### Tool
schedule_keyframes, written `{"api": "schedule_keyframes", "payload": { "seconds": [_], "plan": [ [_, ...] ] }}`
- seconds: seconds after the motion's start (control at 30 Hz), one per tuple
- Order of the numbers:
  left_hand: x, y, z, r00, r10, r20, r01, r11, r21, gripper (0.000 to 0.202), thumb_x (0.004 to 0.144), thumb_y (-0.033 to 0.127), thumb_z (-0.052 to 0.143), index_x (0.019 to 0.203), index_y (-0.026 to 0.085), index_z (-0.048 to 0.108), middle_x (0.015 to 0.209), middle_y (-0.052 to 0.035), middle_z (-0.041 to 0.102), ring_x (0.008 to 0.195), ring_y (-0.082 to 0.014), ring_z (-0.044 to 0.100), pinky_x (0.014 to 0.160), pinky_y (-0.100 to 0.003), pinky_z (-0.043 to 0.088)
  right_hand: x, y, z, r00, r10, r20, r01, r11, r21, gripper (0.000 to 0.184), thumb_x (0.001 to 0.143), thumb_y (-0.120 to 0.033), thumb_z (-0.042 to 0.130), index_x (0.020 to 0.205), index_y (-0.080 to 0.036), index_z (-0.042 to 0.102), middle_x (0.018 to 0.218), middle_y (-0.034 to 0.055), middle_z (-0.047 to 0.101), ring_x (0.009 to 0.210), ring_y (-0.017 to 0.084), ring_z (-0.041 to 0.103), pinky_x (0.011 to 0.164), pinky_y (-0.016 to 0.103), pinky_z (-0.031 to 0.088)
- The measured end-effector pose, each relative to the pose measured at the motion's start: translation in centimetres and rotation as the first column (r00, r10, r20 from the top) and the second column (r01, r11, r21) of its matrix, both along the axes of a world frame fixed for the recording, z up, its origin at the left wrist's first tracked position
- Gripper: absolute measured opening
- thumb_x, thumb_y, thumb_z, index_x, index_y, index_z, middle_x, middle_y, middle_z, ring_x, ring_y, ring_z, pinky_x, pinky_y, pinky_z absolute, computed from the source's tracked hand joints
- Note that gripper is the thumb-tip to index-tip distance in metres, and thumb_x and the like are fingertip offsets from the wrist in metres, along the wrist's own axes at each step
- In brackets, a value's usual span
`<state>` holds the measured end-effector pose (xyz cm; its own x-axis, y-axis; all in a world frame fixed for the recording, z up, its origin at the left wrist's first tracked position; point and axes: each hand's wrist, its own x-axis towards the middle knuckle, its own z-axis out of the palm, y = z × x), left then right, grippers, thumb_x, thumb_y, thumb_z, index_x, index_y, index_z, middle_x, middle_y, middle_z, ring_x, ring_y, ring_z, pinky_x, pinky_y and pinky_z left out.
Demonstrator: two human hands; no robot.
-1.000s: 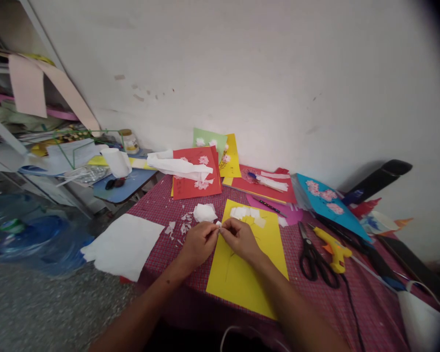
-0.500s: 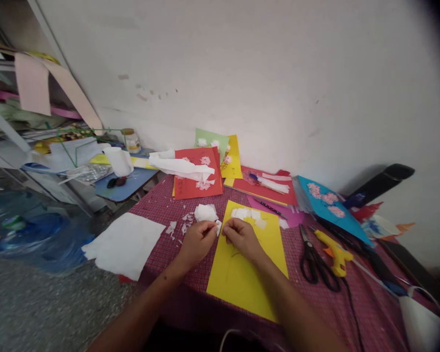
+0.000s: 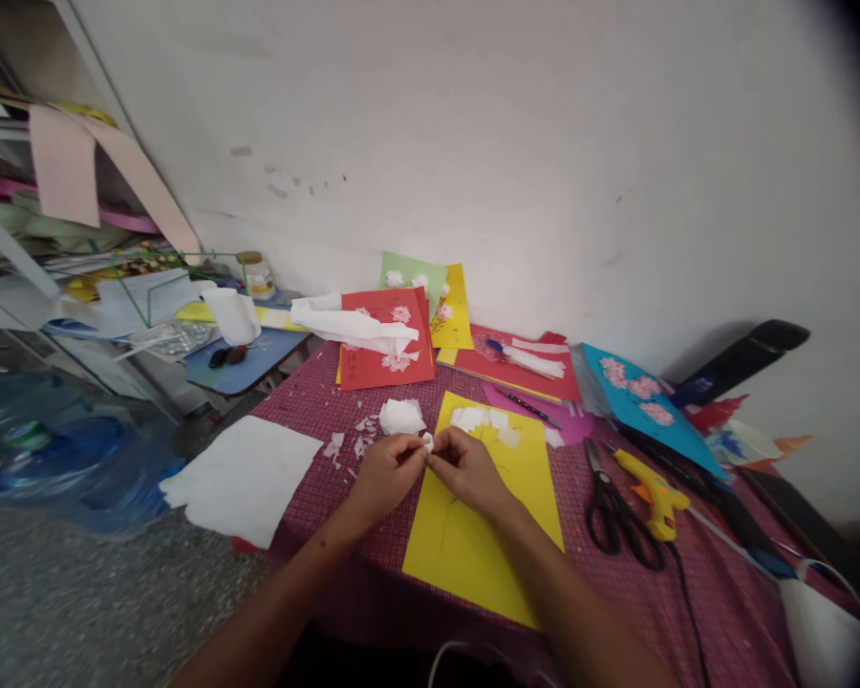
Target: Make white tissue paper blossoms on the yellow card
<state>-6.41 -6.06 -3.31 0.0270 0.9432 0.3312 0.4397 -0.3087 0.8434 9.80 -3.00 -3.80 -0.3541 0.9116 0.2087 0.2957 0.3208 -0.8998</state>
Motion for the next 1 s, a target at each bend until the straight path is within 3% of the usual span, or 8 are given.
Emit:
{"api": "schedule_keyframes", "payload": {
  "seconds": [0.13, 0.27, 0.47, 0.7, 0.87, 1.0],
  "plan": [
    [0.0, 0.1, 0.1, 0.999, -0.030, 0.035, 0.032, 0.998, -0.058, 0.017, 0.083, 0.023, 0.054, 0.088, 0.021, 0.070, 0.085, -0.0013, 0.072, 0.079, -0.0167, 0.064, 0.074, -0.028, 0.049, 0.0, -0.1, 0.2, 0.997, -0.043, 0.057, 0.039, 0.997, 0.073, 0.013, 0.079, -0.023, 0.055, 0.068, -0.019, 0.050, 0.062, -0.0025, 0.049, 0.056, 0.011, 0.042, 0.053, 0.022, 0.035],
    [0.0, 0.1, 0.2, 0.997, -0.031, 0.065, 0.036, 0.996, -0.077, 0.017, 0.083, 0.025, 0.055, 0.084, 0.020, 0.070, 0.083, -0.0012, 0.071, 0.076, -0.0157, 0.063, 0.071, -0.026, 0.047, 0.1, 0.0, 0.3, 0.998, -0.040, 0.048, 0.037, 0.998, 0.052, 0.014, 0.078, -0.021, 0.053, 0.065, -0.019, 0.048, 0.060, -0.0034, 0.048, 0.055, 0.011, 0.042, 0.052, 0.022, 0.034],
    [0.0, 0.1, 0.4, 0.983, -0.045, 0.180, 0.075, 0.983, -0.165, 0.022, 0.084, 0.031, 0.053, 0.077, 0.017, 0.068, 0.065, 0.0004, 0.064, 0.061, -0.0126, 0.056, 0.058, -0.023, 0.043, 0.1, 0.2, 0.4, 0.997, -0.024, -0.067, 0.016, 0.993, -0.116, 0.014, 0.078, -0.024, 0.056, 0.066, -0.019, 0.052, 0.057, -0.0044, 0.050, 0.051, 0.010, 0.045, 0.050, 0.022, 0.035],
    [0.1, 0.1, 1.0, 0.950, -0.045, 0.309, 0.125, 0.962, -0.242, 0.020, 0.082, 0.030, 0.053, 0.073, 0.016, 0.064, 0.062, 0.0009, 0.062, 0.057, -0.0118, 0.055, 0.058, -0.023, 0.044, 0.3, 0.3, 1.2, 0.991, -0.022, -0.132, -0.011, 0.970, -0.243, 0.011, 0.075, -0.025, 0.061, 0.068, -0.016, 0.060, 0.054, -0.0045, 0.053, 0.048, 0.009, 0.046, 0.049, 0.021, 0.036],
    [0.1, 0.0, 1.2, 0.947, -0.051, 0.316, 0.135, 0.959, -0.250, 0.021, 0.083, 0.032, 0.054, 0.075, 0.016, 0.066, 0.064, 0.0003, 0.063, 0.059, -0.0122, 0.056, 0.059, -0.023, 0.045, 0.2, 0.4, 1.1, 0.991, -0.013, -0.133, -0.019, 0.972, -0.235, 0.013, 0.075, -0.028, 0.062, 0.069, -0.016, 0.059, 0.057, -0.0038, 0.054, 0.050, 0.009, 0.048, 0.050, 0.021, 0.037],
    [0.0, 0.1, 0.8, 0.971, -0.026, 0.238, 0.072, 0.980, -0.187, 0.020, 0.082, 0.032, 0.056, 0.079, 0.017, 0.068, 0.071, -0.0006, 0.068, 0.065, -0.0137, 0.060, 0.062, -0.024, 0.046, 0.2, 0.2, 1.4, 0.987, 0.021, -0.162, -0.059, 0.971, -0.231, 0.018, 0.077, -0.032, 0.063, 0.070, -0.018, 0.054, 0.059, -0.0040, 0.054, 0.051, 0.010, 0.048, 0.051, 0.022, 0.038]
  ]
}}
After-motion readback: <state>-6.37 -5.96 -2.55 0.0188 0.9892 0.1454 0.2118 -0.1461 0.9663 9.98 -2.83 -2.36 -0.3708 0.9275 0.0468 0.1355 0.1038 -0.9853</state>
